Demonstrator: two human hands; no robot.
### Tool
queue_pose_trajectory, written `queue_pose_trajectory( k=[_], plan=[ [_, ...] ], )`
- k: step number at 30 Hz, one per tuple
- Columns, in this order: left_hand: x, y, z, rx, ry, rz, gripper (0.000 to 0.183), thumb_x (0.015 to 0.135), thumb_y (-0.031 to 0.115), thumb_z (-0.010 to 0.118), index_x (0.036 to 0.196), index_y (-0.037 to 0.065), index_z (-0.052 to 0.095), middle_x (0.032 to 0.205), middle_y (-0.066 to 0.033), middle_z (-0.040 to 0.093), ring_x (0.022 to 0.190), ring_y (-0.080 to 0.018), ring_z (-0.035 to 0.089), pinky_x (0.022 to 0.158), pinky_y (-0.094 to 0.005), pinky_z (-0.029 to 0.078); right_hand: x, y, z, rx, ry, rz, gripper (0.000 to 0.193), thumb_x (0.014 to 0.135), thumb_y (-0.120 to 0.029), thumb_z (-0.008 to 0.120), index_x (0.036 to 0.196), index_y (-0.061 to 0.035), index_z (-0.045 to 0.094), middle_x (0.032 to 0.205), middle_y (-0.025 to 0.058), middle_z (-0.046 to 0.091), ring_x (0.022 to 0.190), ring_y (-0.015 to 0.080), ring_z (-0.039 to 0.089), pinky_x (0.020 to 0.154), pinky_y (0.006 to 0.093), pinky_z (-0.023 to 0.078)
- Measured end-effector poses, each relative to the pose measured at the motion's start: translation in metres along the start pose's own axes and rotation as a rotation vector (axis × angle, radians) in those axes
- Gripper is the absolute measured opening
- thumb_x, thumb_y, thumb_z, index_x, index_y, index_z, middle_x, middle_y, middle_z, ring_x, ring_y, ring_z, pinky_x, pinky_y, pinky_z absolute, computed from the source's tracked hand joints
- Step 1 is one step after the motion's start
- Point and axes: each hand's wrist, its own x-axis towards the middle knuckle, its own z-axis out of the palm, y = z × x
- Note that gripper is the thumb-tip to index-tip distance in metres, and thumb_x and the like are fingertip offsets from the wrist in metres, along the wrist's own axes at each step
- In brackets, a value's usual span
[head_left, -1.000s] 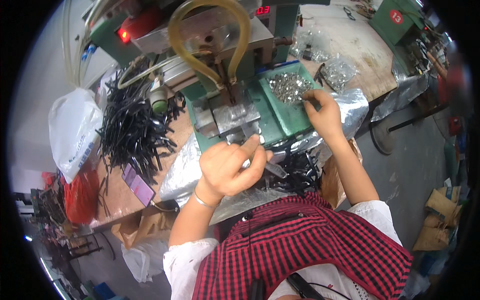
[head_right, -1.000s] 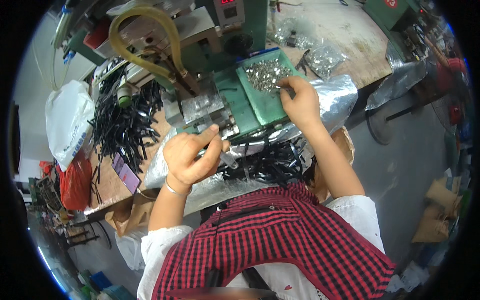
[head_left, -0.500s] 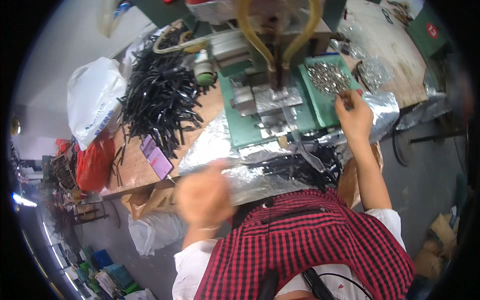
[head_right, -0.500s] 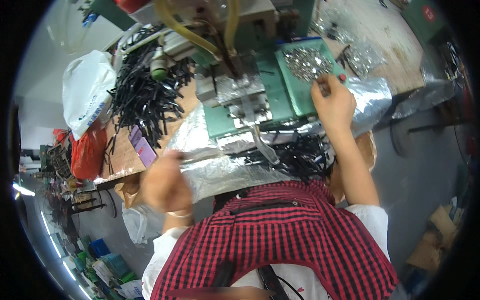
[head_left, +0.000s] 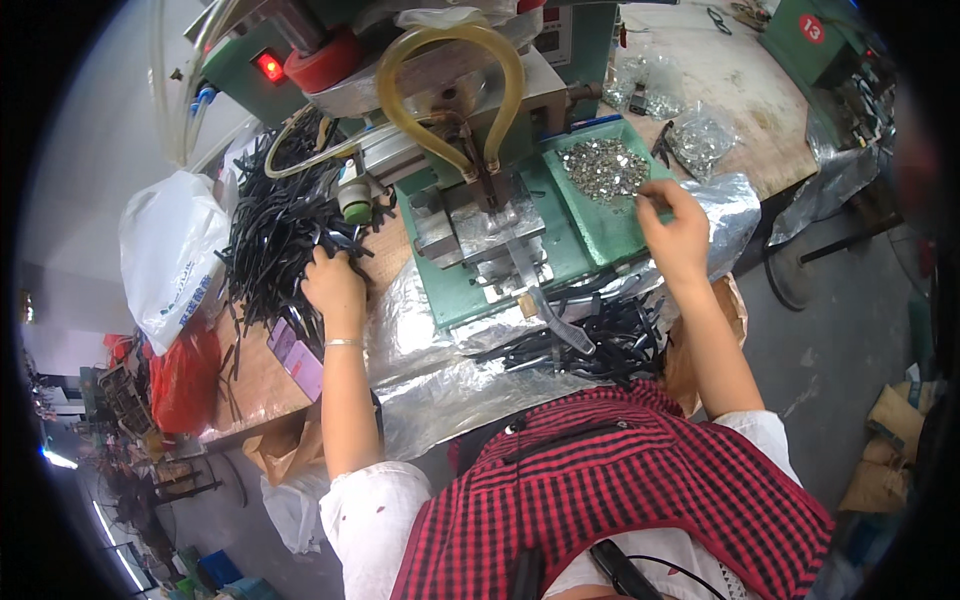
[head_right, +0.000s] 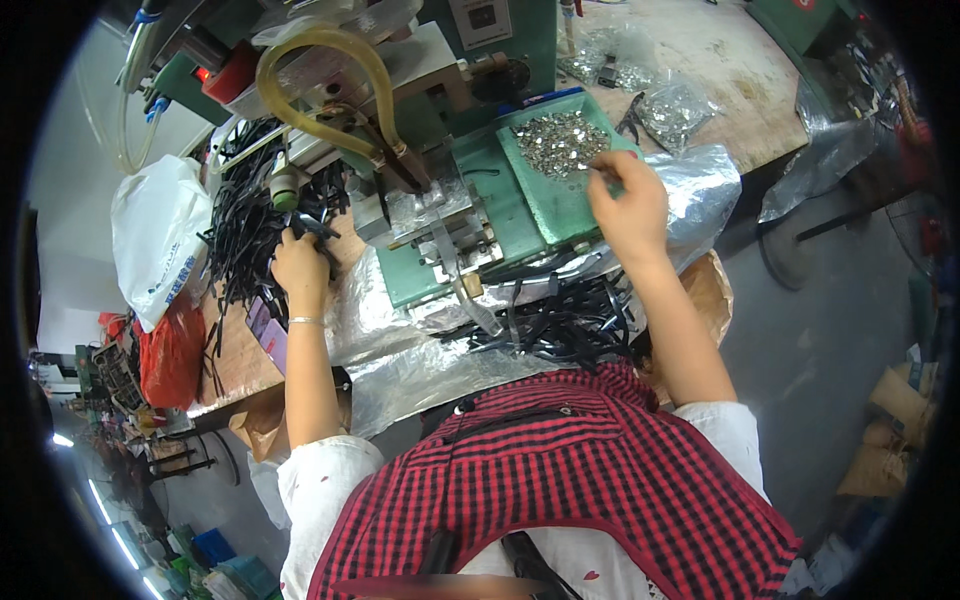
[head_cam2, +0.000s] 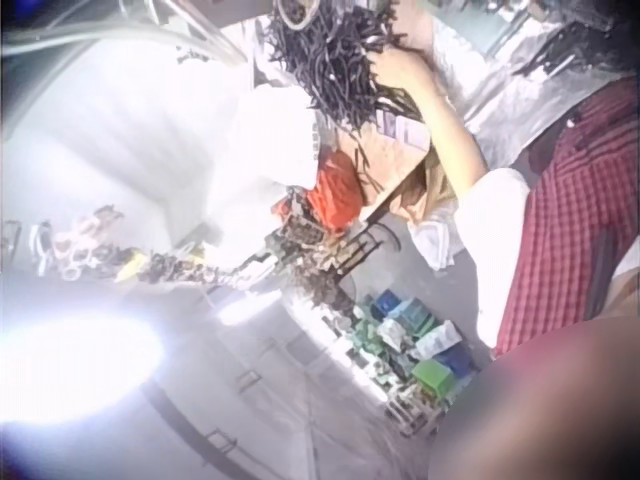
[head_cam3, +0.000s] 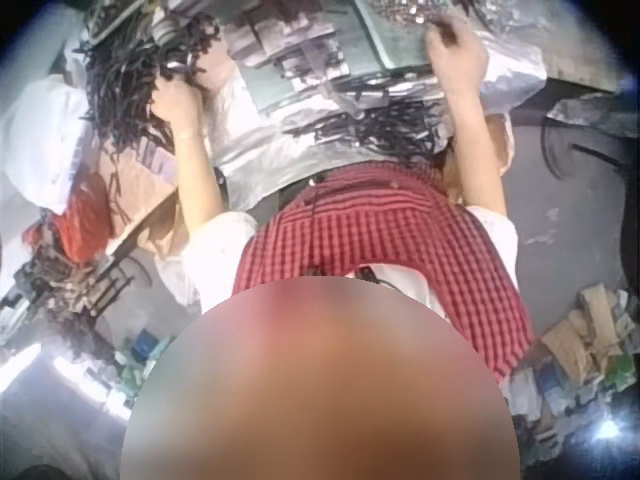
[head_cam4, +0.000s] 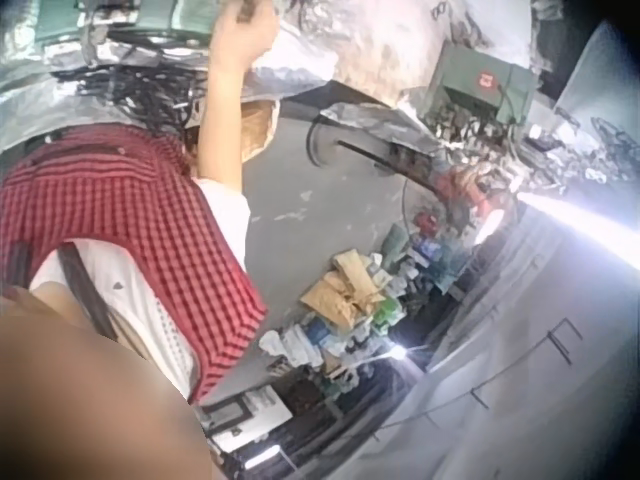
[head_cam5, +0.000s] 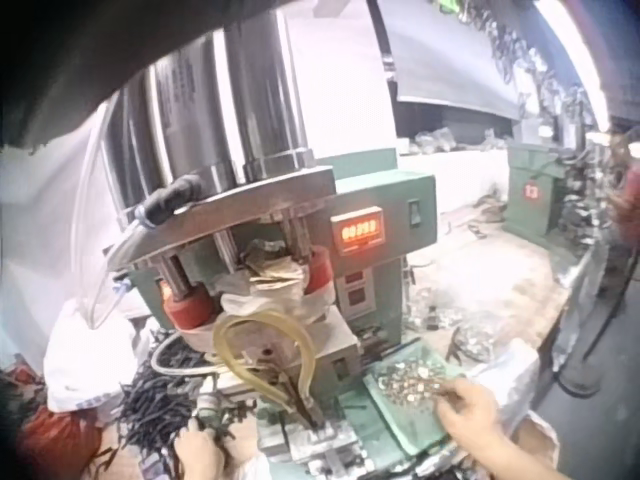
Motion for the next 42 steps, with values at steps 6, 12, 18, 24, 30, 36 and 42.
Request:
queue_pose_trajectory(
  k=[6, 12, 18, 24, 30, 36, 42],
  plan=[
    [-0.013, -0.005, 0.014, -0.386, 0.262, 0.123, 0.027, 0.083, 0.007, 0.070, 0.109, 0.007, 0.078, 0.117, -0.0110, 0.074, 0.098, -0.0334, 0.067, 0.088, -0.0422, 0.054, -0.017, -0.010, -0.016, 0.100, 0.043, -0.010, 0.013, 0.089, -0.005, 0.072, 0.100, -0.0015, 0.075, 0.097, 0.0105, 0.075, 0.090, 0.0234, 0.072, 0.084, 0.0346, 0.054],
    [-0.011, 0.026, -0.032, -0.449, 0.413, 0.188, 0.027, 0.083, 0.015, 0.072, 0.110, 0.011, 0.077, 0.110, -0.0058, 0.073, 0.095, -0.0294, 0.063, 0.082, -0.0418, 0.047, 0.016, -0.101, 0.039, 0.360, -0.088, -0.346, 0.013, 0.086, -0.005, 0.073, 0.098, -0.0035, 0.075, 0.096, 0.0118, 0.075, 0.092, 0.0305, 0.072, 0.084, 0.0399, 0.055],
    [-0.026, 0.037, -0.035, -1.349, 0.326, -0.119, 0.021, 0.108, 0.016, 0.061, 0.116, -0.001, 0.071, 0.089, -0.0050, 0.070, 0.075, -0.0085, 0.062, 0.067, -0.0240, 0.050, -0.010, -0.114, 0.067, 0.639, -0.144, -0.089, 0.025, 0.087, 0.001, 0.074, 0.110, 0.0009, 0.066, 0.103, 0.0112, 0.073, 0.095, 0.0208, 0.073, 0.086, 0.0307, 0.055],
    [-0.057, 0.053, -0.137, -1.701, 0.497, -0.032, 0.022, 0.107, 0.010, 0.061, 0.124, -0.004, 0.063, 0.102, -0.0093, 0.071, 0.088, -0.0124, 0.065, 0.078, -0.0264, 0.053, -0.010, -0.130, 0.066, 0.811, -0.167, 0.019, 0.036, 0.089, 0.000, 0.074, 0.122, 0.0021, 0.059, 0.107, 0.0102, 0.073, 0.096, 0.0164, 0.072, 0.087, 0.0294, 0.054],
    [-0.083, 0.080, -0.175, -0.943, 0.755, 0.757, 0.028, 0.076, 0.015, 0.091, 0.097, 0.007, 0.074, 0.103, -0.0110, 0.075, 0.069, -0.0203, 0.065, 0.059, -0.0293, 0.050, -0.022, -0.154, 0.034, 0.800, -0.303, 0.022, 0.057, 0.088, 0.000, 0.069, 0.142, 0.0044, 0.049, 0.128, 0.0170, 0.068, 0.116, 0.0218, 0.068, 0.100, 0.0347, 0.052],
    [-0.065, 0.132, -0.159, -0.871, 0.915, 0.908, 0.025, 0.077, 0.016, 0.091, 0.095, 0.010, 0.073, 0.095, -0.0061, 0.073, 0.059, -0.0107, 0.057, 0.051, -0.0244, 0.042, 0.025, -0.097, 0.018, 0.583, -0.383, 0.030, 0.055, 0.089, -0.005, 0.073, 0.141, -0.0018, 0.056, 0.132, 0.0144, 0.069, 0.126, 0.0246, 0.065, 0.107, 0.0366, 0.050],
    [-0.060, 0.135, -0.154, -0.939, 0.898, 0.921, 0.036, 0.072, 0.013, 0.094, 0.101, 0.009, 0.073, 0.089, -0.0045, 0.072, 0.058, -0.0156, 0.060, 0.048, -0.0288, 0.044, 0.031, 0.029, 0.011, 0.341, 0.041, 0.135, 0.041, 0.090, -0.003, 0.068, 0.130, -0.0032, 0.065, 0.120, 0.0133, 0.073, 0.115, 0.0246, 0.069, 0.101, 0.0351, 0.050]
  ],
)
